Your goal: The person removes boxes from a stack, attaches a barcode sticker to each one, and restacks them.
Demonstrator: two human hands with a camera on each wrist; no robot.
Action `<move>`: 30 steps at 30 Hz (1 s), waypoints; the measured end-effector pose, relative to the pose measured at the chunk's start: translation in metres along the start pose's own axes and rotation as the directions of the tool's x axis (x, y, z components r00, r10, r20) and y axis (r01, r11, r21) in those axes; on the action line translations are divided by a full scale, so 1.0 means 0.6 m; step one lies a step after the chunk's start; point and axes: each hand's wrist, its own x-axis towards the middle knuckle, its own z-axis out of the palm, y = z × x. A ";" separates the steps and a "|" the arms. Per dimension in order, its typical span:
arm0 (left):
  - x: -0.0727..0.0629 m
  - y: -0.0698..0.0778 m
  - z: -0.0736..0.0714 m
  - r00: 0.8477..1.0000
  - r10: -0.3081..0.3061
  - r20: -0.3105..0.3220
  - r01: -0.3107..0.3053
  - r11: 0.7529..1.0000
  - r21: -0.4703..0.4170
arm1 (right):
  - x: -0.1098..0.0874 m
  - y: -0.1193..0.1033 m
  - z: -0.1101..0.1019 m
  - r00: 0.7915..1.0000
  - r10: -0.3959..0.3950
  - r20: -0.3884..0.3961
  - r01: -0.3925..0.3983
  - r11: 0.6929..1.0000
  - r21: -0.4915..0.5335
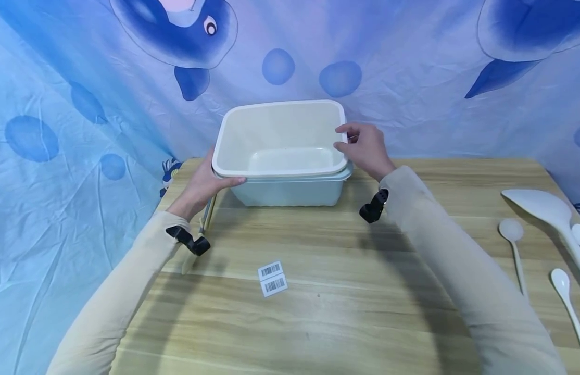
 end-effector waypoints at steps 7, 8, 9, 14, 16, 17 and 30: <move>0.002 -0.006 0.014 0.999 -0.046 0.003 0.046 0.997 -0.063 | 0.009 -0.002 -0.006 0.989 0.146 -0.006 -0.143 0.973 0.180; 0.002 -0.005 0.016 0.998 -0.058 0.002 0.058 0.997 -0.059 | 0.011 -0.001 -0.008 0.988 0.157 -0.006 -0.153 0.967 0.202; 0.003 -0.005 0.017 0.998 -0.068 0.000 0.068 0.996 -0.057 | 0.012 0.000 -0.010 0.986 0.164 -0.005 -0.159 0.963 0.216; 0.005 -0.004 0.022 0.996 -0.085 -0.012 0.084 0.995 -0.055 | 0.021 0.003 -0.013 0.983 0.186 0.002 -0.181 0.954 0.241; 0.005 -0.005 0.023 0.996 -0.085 -0.013 0.084 0.994 -0.068 | 0.023 0.001 -0.011 0.979 0.202 0.001 -0.196 0.947 0.256; 0.004 -0.005 0.024 0.996 -0.087 -0.015 0.085 0.994 -0.073 | 0.024 0.000 -0.009 0.976 0.217 0.001 -0.209 0.938 0.275; -0.008 -0.002 0.025 0.996 -0.084 -0.017 0.082 0.992 -0.099 | 0.030 -0.009 0.007 0.960 0.271 -0.068 -0.210 0.861 0.464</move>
